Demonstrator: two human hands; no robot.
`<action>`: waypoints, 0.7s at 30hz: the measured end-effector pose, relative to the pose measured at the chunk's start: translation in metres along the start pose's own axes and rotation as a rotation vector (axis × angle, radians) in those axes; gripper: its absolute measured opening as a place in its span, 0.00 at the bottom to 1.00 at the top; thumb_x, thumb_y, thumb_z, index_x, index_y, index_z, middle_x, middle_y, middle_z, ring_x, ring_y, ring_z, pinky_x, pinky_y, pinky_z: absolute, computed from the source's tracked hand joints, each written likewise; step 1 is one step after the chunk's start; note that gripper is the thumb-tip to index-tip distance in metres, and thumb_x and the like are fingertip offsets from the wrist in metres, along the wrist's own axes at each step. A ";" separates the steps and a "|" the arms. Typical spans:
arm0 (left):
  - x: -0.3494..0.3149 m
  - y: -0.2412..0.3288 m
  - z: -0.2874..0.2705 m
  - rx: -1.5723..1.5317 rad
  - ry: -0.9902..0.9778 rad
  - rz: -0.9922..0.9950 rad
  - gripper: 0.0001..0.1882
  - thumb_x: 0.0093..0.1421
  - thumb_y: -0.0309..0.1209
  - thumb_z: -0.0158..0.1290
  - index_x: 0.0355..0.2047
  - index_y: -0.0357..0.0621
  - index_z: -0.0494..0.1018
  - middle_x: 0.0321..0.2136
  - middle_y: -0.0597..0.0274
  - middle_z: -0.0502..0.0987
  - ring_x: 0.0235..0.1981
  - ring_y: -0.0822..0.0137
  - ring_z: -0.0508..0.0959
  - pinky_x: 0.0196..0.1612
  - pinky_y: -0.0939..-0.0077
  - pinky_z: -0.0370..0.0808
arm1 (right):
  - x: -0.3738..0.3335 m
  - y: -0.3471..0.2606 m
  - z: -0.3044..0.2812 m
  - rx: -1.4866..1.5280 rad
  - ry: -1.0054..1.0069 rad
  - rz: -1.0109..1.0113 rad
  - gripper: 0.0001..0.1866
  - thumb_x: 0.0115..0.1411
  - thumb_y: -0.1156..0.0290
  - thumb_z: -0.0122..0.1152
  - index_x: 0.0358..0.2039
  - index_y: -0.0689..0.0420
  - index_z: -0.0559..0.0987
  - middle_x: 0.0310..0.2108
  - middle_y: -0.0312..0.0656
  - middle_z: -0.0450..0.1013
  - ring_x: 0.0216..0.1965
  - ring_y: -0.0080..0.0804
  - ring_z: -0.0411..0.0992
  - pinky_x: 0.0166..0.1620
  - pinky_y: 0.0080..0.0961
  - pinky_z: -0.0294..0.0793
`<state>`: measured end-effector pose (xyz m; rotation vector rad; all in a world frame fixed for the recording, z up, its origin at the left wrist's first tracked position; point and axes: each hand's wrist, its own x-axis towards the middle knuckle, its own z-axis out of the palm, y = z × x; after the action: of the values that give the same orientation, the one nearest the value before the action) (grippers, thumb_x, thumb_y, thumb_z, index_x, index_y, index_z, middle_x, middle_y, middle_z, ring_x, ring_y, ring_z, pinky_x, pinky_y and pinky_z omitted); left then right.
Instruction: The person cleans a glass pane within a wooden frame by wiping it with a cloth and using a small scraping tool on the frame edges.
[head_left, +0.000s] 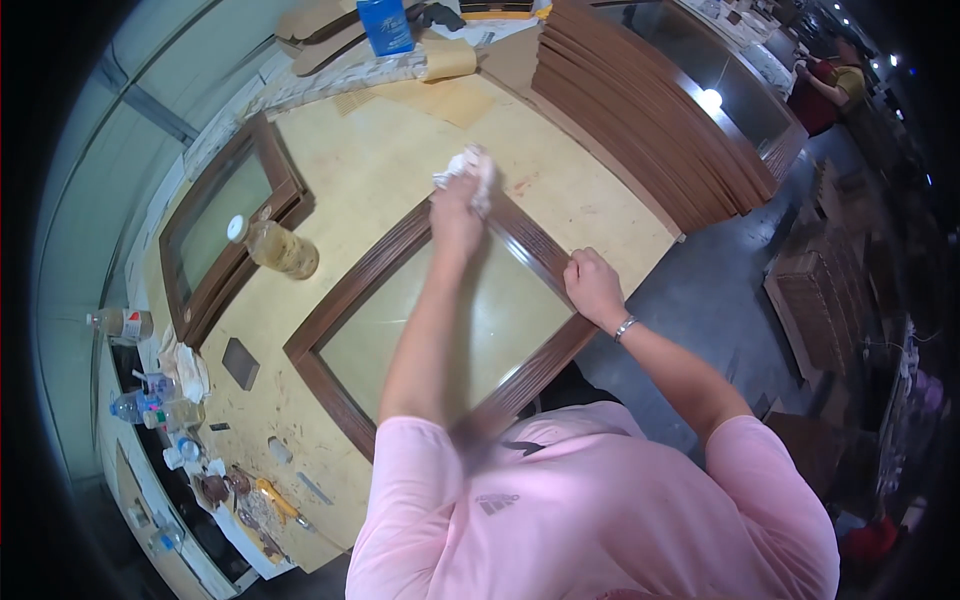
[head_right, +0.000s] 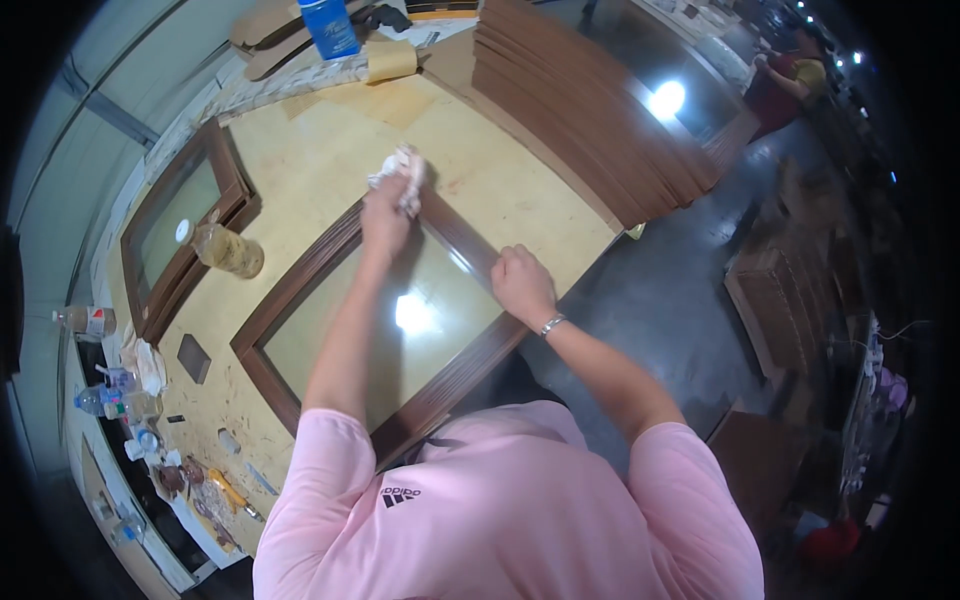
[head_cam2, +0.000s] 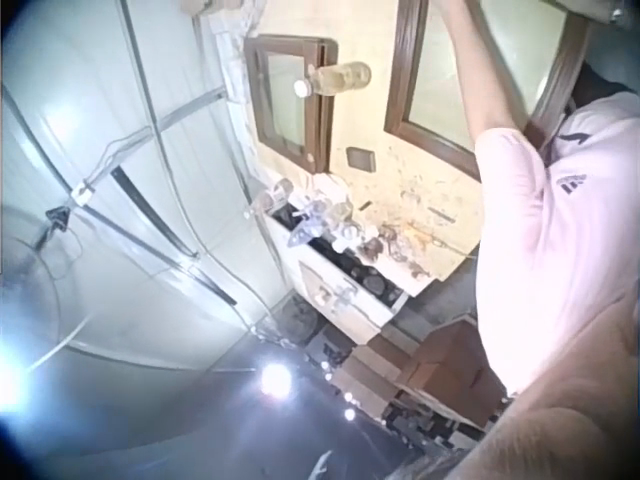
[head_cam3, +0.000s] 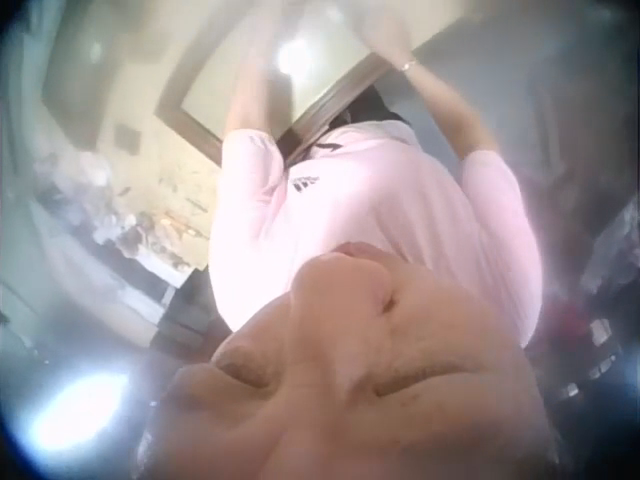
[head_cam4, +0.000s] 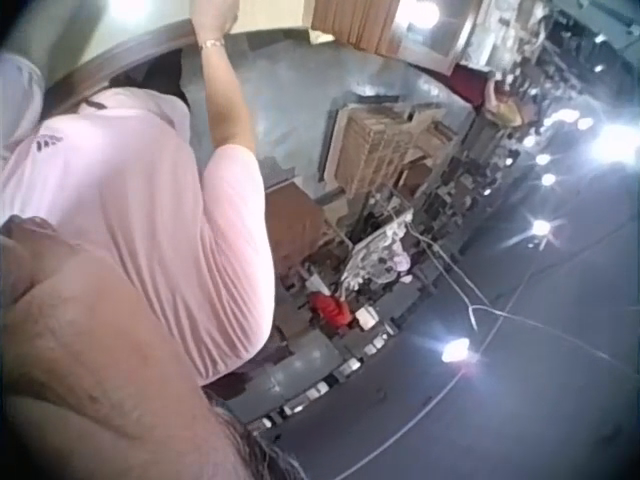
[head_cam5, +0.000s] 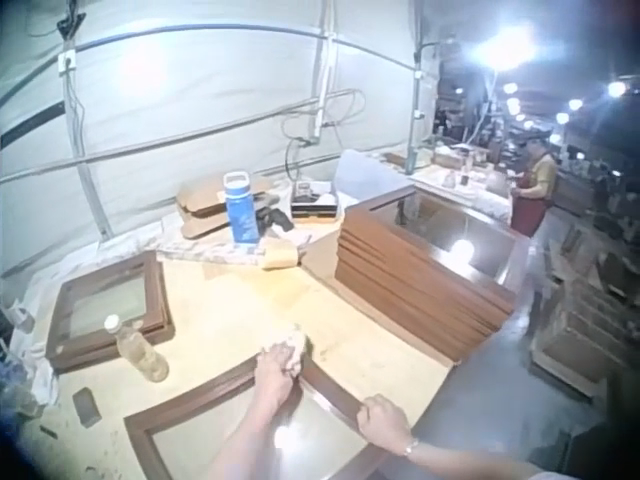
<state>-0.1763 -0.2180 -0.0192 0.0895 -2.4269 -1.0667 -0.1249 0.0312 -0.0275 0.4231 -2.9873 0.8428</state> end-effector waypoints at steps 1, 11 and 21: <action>-0.020 0.035 0.011 -0.133 -0.049 0.046 0.15 0.57 0.20 0.50 0.44 0.42 0.80 0.42 0.44 0.80 0.44 0.46 0.80 0.49 0.59 0.75 | 0.002 0.011 -0.003 0.011 0.016 0.026 0.12 0.62 0.66 0.49 0.33 0.61 0.77 0.36 0.53 0.75 0.39 0.55 0.75 0.44 0.48 0.75; -0.150 0.061 -0.078 -0.489 -0.179 -0.455 0.12 0.61 0.29 0.56 0.44 0.45 0.80 0.32 0.49 0.83 0.31 0.51 0.84 0.39 0.63 0.80 | 0.002 0.002 -0.009 0.084 -0.039 0.025 0.13 0.62 0.65 0.53 0.26 0.62 0.74 0.31 0.52 0.73 0.35 0.56 0.73 0.39 0.48 0.72; -0.246 0.010 -0.161 0.106 0.045 -0.416 0.17 0.52 0.24 0.57 0.44 0.42 0.79 0.34 0.51 0.79 0.37 0.54 0.79 0.45 0.66 0.76 | 0.006 0.019 0.003 0.185 -0.016 0.073 0.16 0.61 0.61 0.56 0.25 0.62 0.74 0.25 0.51 0.73 0.29 0.49 0.73 0.35 0.42 0.72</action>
<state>0.1155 -0.2594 -0.0183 0.6708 -2.4813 -1.0881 -0.1352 0.0437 -0.0396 0.3265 -2.9671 1.1326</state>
